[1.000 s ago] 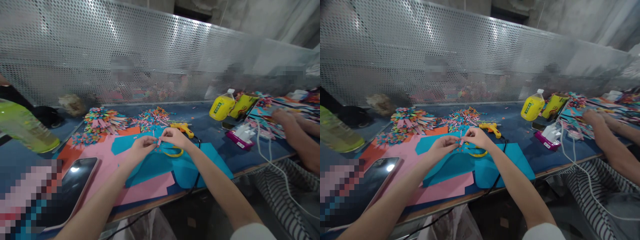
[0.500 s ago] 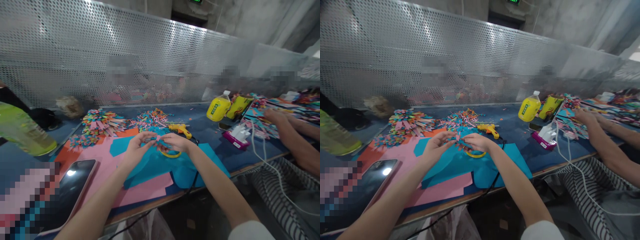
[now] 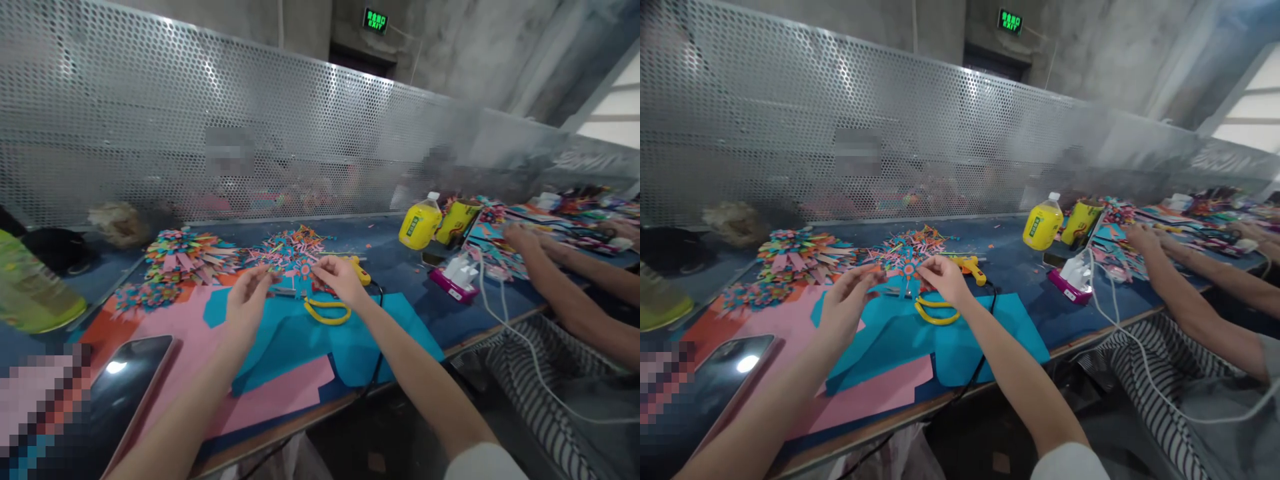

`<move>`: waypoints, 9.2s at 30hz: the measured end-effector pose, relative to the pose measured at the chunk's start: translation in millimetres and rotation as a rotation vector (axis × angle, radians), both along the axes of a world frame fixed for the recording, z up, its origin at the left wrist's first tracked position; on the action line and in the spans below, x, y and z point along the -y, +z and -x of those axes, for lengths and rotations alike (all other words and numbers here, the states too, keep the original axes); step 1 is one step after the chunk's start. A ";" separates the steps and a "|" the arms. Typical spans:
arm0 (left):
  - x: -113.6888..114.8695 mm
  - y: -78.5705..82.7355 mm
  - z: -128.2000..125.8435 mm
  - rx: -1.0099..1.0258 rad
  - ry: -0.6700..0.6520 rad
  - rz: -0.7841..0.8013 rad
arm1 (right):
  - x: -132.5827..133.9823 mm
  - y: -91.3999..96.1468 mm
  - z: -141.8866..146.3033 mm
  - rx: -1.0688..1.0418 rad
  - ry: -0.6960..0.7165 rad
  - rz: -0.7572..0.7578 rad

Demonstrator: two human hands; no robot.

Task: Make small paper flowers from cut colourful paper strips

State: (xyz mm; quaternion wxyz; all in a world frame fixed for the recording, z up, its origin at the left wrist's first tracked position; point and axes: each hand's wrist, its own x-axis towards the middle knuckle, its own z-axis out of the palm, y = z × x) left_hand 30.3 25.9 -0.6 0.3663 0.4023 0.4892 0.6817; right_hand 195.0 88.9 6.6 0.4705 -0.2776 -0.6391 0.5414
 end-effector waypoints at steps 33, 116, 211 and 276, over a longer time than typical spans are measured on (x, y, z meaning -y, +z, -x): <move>9.5 10.1 -5.3 0.324 -0.354 0.352 | 5.6 -9.7 1.3 0.126 -0.072 -0.330; 11.1 6.9 -0.8 0.184 -0.381 0.189 | 8.8 1.7 -2.6 0.151 0.176 -0.100; 1.2 -3.1 3.4 0.172 -0.226 0.019 | 2.9 -9.2 5.8 0.114 0.094 0.083; -2.5 -4.2 11.4 0.609 -0.238 0.295 | 0.9 -9.3 -6.9 0.013 0.047 -0.496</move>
